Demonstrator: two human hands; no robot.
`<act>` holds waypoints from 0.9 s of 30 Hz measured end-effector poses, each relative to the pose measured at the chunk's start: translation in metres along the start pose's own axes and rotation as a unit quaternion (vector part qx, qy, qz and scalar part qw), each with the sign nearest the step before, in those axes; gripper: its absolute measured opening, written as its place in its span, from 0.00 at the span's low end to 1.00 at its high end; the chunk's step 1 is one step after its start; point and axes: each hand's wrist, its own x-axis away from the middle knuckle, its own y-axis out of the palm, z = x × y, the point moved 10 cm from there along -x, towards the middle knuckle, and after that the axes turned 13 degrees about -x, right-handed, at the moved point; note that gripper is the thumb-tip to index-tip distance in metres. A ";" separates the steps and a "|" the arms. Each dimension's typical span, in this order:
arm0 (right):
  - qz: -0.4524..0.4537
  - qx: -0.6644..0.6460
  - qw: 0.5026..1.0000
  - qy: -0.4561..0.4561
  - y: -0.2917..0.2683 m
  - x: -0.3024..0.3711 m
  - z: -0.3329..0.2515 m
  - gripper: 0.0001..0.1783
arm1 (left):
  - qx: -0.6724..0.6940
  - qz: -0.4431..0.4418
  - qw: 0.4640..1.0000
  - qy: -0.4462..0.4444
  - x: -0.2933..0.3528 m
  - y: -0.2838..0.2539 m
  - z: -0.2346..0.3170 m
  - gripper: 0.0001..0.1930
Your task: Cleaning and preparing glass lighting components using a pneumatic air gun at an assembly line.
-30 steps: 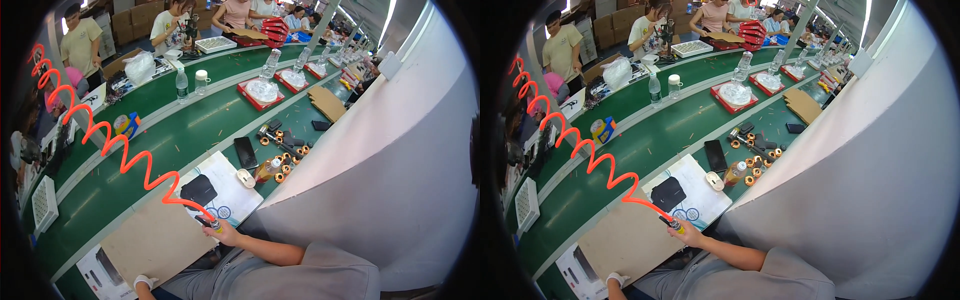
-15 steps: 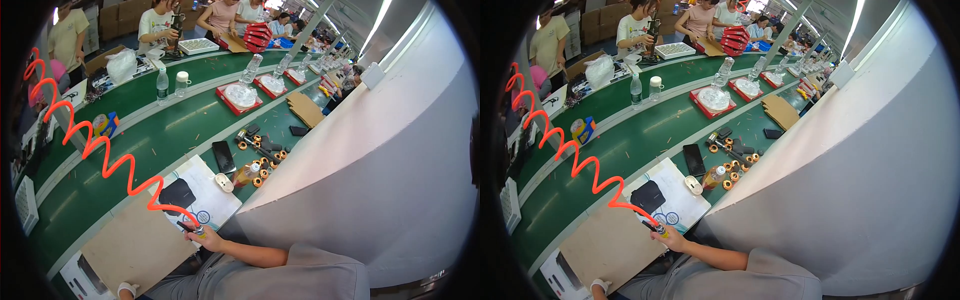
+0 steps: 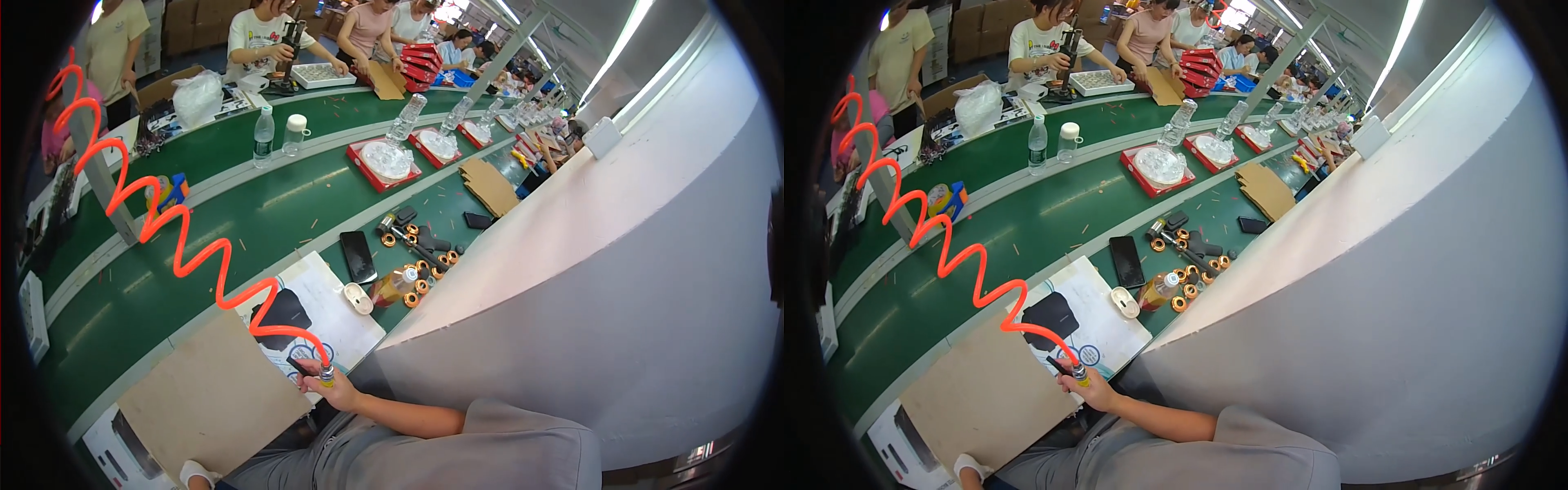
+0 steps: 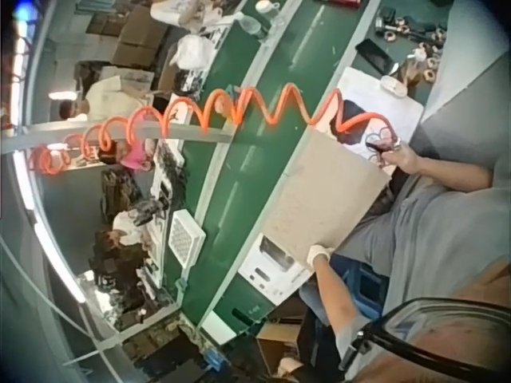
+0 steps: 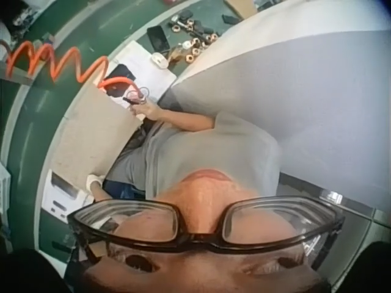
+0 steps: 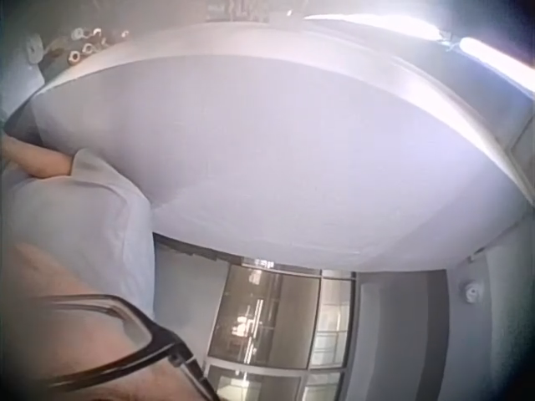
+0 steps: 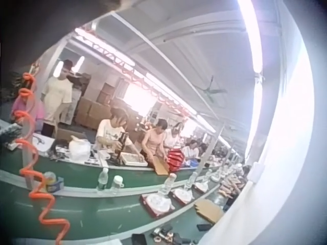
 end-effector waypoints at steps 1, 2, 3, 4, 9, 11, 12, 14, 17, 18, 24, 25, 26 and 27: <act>0.002 -0.009 1.000 0.010 -0.002 0.000 0.004 0.25 | -0.001 -0.001 1.000 0.001 0.001 -0.001 0.000 0.32; 0.004 -0.017 1.000 0.019 -0.004 0.000 0.007 0.25 | 0.006 0.003 1.000 -0.002 0.003 -0.004 -0.001 0.32; 0.004 -0.017 1.000 0.018 -0.004 -0.001 0.008 0.25 | 0.013 0.006 1.000 -0.006 0.005 -0.006 -0.001 0.32; 0.006 -0.012 1.000 0.023 -0.005 -0.002 0.010 0.25 | 0.012 0.008 1.000 -0.007 0.007 -0.005 -0.001 0.32; -0.004 -0.015 0.999 0.032 0.004 -0.004 0.009 0.24 | -0.051 0.052 0.997 0.004 -0.005 0.007 -0.010 0.27; 0.026 -0.004 1.000 0.014 0.008 -0.004 0.006 0.21 | -0.077 0.037 0.996 -0.006 -0.025 0.030 -0.024 0.31; 0.046 0.022 0.999 0.009 -0.006 -0.002 0.013 0.17 | -0.102 0.034 0.994 -0.006 -0.041 0.028 -0.023 0.33; 0.046 0.052 0.998 -0.011 -0.010 -0.002 0.014 0.14 | -0.138 0.017 0.990 -0.025 -0.057 0.037 -0.030 0.37; 0.033 0.099 0.994 -0.043 0.002 0.002 -0.009 0.14 | -0.013 0.062 0.994 -0.085 -0.006 0.007 -0.017 0.35; 0.027 0.085 0.995 -0.046 0.007 0.003 -0.017 0.14 | 0.020 0.071 0.993 -0.090 -0.001 0.007 -0.022 0.36; -0.019 0.148 0.989 -0.007 0.019 0.008 -0.028 0.12 | -0.061 0.045 0.996 -0.054 -0.005 0.024 -0.013 0.59; -0.018 0.160 0.987 -0.015 0.019 0.009 -0.030 0.12 | -0.052 0.057 0.994 -0.073 0.000 0.020 -0.010 0.59; -0.021 0.153 0.988 -0.018 0.021 0.010 -0.030 0.12 | -0.042 0.069 0.992 -0.092 0.005 0.018 -0.009 0.60; -0.021 0.151 0.988 -0.030 0.023 0.010 -0.034 0.12 | -0.045 0.072 0.992 -0.099 0.010 0.018 -0.009 0.60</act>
